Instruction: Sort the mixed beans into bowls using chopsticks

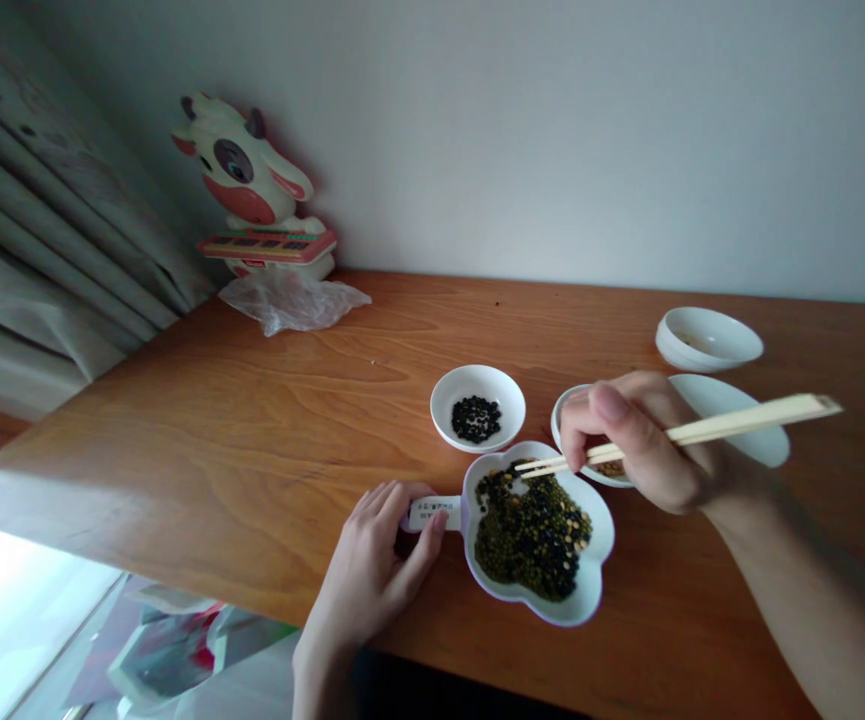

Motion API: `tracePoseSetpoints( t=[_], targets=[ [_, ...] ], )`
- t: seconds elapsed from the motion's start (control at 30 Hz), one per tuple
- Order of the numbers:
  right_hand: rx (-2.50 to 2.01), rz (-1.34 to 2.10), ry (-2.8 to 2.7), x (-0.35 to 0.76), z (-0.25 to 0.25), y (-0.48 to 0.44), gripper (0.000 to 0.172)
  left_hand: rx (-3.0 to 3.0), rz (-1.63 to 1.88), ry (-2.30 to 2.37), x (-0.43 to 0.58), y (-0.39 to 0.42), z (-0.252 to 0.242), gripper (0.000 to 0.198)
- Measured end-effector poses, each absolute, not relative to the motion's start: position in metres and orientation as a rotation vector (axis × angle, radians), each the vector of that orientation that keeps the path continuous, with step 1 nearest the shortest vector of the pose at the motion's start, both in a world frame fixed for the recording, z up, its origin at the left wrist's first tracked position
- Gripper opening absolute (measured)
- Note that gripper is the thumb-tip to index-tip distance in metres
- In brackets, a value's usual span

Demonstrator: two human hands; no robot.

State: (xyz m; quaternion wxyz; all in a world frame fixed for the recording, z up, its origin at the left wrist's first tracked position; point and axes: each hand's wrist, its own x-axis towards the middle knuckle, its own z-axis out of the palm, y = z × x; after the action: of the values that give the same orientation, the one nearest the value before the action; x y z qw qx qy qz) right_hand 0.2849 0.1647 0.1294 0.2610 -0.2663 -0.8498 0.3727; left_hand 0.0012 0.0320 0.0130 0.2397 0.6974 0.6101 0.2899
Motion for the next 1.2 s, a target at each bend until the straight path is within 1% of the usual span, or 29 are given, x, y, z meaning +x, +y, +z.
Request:
tracePoseSetpoints(
  t=[0.33, 0.43, 0.6, 0.7, 0.87, 0.97, 1.07, 1.13, 1.2],
  targets=[
    [-0.869, 0.809, -1.978, 0.277, 0.12, 0.165, 0.081, 1.913, 0.795, 1.668, 0.002, 0.032, 0.013, 0.02],
    [-0.969, 0.798, -2.008, 0.277, 0.125, 0.165, 0.078, 1.911, 0.802, 1.665, 0.001, 0.032, 0.013, 0.02],
    [-0.986, 0.832, -1.973, 0.283, 0.134, 0.169, 0.07, 1.909, 0.792, 1.659, 0.001, 0.032, 0.014, 0.02],
    [-1.016, 0.899, -2.092, 0.286, 0.141, 0.167, 0.063, 1.913, 0.795, 1.665, 0.002, 0.032, 0.014, 0.02],
    [-1.0, 1.004, -2.431, 0.284, 0.145, 0.159, 0.062, 1.907, 0.797, 1.666, 0.002, 0.032, 0.014, 0.02],
    [-0.912, 1.012, -2.427, 0.286, 0.144, 0.157, 0.064, 1.91, 0.802, 1.676, 0.002, 0.032, 0.014, 0.021],
    [-0.817, 1.103, -2.338, 0.287, 0.146, 0.155, 0.07, 1.919, 0.808, 1.68, 0.003, 0.032, 0.015, 0.021],
    [-0.83, 1.106, -2.361, 0.286, 0.149, 0.154, 0.067, 1.919, 0.805, 1.676, 0.003, 0.032, 0.016, 0.021],
    [-0.91, 1.033, -2.438, 0.282, 0.149, 0.154, 0.06, 1.915, 0.802, 1.674, 0.003, 0.032, 0.015, 0.02]
  ],
)
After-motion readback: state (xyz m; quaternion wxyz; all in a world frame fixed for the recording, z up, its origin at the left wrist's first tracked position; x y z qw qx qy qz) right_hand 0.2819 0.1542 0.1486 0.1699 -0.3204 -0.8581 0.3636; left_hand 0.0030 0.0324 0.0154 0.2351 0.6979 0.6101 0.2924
